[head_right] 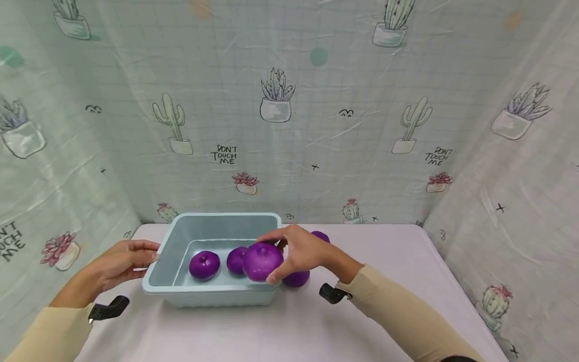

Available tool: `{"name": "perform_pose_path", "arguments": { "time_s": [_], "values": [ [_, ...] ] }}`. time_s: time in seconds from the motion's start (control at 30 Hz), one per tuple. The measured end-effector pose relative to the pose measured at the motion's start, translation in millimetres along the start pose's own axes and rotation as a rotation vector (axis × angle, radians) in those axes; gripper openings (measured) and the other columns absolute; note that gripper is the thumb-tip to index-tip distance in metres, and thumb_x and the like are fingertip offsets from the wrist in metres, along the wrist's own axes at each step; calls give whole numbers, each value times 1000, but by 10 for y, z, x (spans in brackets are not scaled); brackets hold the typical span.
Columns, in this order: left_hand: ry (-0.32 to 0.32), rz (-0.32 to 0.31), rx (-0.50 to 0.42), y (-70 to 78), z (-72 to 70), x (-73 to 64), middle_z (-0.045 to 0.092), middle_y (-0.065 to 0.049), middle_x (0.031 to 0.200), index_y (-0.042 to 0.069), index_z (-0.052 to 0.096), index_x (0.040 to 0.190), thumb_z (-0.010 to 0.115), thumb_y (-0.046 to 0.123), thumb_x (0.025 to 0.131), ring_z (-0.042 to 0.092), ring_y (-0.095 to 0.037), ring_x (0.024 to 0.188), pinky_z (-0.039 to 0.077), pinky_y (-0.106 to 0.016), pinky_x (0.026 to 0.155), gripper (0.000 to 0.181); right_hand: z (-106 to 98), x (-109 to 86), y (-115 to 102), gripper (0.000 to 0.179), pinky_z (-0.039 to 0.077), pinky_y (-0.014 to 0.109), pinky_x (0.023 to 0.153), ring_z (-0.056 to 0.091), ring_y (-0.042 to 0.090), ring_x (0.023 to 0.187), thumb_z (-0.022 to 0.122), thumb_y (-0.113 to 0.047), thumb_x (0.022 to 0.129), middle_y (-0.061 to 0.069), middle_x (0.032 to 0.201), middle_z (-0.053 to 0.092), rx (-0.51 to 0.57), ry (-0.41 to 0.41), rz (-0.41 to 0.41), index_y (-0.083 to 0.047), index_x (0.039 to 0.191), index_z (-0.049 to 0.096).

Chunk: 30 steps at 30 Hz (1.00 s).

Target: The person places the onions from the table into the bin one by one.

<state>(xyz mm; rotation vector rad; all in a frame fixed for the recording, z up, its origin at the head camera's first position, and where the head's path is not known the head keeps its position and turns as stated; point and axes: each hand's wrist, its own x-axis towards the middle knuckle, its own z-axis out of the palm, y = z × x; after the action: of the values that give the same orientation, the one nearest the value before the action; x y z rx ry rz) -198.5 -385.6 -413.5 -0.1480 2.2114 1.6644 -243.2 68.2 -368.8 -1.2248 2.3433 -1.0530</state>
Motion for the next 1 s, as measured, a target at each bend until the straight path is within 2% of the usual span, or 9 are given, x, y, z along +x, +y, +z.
{"name": "perform_pose_path", "arguments": {
  "time_s": [0.17,0.4,0.63,0.83,1.0],
  "values": [
    [7,-16,-1,-35,-25,-31,70,-1,109,-10,48,140,69,17,99,68,-17,96,61,-32,84,53,8,255,-102,75,56,32,96,66,9,110,96,-31,69,-8,123,73,2,-35,0,-16,137,67],
    [17,-29,-6,-65,-38,-88,70,-1,109,-10,47,140,69,17,100,68,-16,97,61,-32,85,54,65,559,-206,76,54,34,98,64,7,111,98,-35,67,-17,123,71,22,-81,75,-28,136,66],
    [18,-18,4,-41,-13,-25,69,-2,110,-10,47,141,69,17,99,68,-17,96,62,-32,84,54,112,798,-199,72,55,30,97,64,4,111,95,-32,71,-9,125,72,-8,-109,-10,-20,136,67],
    [4,-10,-11,-8,4,21,70,-1,108,-10,48,139,69,16,99,68,-17,96,62,-32,84,53,181,1009,-202,72,56,26,95,65,3,107,95,-29,71,-2,125,73,-11,-139,-24,-15,136,67],
    [8,-14,-6,10,11,33,69,-3,110,-10,47,140,69,15,99,67,-18,96,62,-33,85,53,279,1167,-200,72,55,21,93,65,4,107,95,-27,72,-1,125,72,1,-159,-4,-15,136,66]
  ]
}}
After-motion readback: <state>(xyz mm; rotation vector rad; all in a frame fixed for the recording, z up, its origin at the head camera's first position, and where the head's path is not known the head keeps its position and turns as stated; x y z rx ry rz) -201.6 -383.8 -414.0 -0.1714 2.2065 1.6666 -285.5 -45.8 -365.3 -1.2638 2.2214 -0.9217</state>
